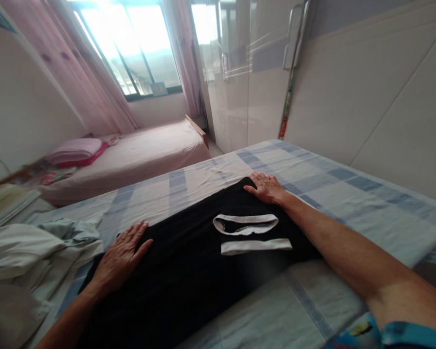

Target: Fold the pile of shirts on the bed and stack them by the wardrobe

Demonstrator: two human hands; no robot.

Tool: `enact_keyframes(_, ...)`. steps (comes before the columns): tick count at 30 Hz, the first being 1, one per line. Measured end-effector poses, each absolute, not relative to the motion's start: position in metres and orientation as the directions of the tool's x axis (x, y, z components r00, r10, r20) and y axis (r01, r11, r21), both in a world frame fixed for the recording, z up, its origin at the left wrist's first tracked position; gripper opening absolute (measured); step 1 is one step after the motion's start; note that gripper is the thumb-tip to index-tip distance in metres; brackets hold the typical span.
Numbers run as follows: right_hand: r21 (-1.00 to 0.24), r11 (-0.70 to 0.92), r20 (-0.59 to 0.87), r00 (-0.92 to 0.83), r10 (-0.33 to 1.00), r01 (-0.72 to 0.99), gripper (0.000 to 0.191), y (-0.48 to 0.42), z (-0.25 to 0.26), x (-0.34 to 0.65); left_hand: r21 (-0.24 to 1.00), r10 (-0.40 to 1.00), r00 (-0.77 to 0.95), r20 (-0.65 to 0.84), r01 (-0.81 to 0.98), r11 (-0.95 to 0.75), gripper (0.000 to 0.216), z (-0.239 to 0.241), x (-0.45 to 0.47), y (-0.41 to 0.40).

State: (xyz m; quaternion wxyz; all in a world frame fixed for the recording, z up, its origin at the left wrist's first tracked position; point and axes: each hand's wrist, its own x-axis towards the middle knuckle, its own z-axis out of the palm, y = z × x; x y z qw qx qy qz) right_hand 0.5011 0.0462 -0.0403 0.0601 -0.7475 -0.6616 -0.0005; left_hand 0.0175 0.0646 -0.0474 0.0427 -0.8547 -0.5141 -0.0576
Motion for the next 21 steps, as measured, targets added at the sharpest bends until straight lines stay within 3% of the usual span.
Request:
enact_keyframes(4, -0.191, -0.145, 0.070, 0.161, 0.985, 0.971, 0.070, 0.036, -0.012, 0.499, 0.105, 0.871, 0.443, 0.212, 0.876, -0.471, 0.063, -0.030, 0.021, 0.057)
enact_keyframes(8, -0.355, -0.077, 0.326, 0.200, 0.924, 0.932, 0.053, -0.029, 0.018, 0.495, 0.204, 0.804, 0.498, 0.325, 0.793, -0.574, 0.051, -0.007, 0.012, 0.009)
enact_keyframes(12, -0.494, 0.034, 0.243, 0.101, 0.965, 0.869, 0.033, -0.117, 0.019, 0.485, 0.178, 0.708, 0.629, 0.321, 0.694, -0.698, 0.046, -0.004, 0.001, -0.048)
enact_keyframes(17, -0.383, 0.217, 0.302, -0.100, 0.948, 0.898, 0.043, -0.154, -0.001, 0.467, 0.107, 0.713, 0.594, 0.372, 0.736, -0.669, 0.042, -0.012, 0.005, -0.065)
enact_keyframes(21, -0.328, 0.215, 0.404, -0.069, 0.912, 0.920, 0.020, -0.140, -0.009, 0.452, 0.111, 0.752, 0.565, 0.340, 0.770, -0.629, 0.040, -0.006, 0.015, -0.057)
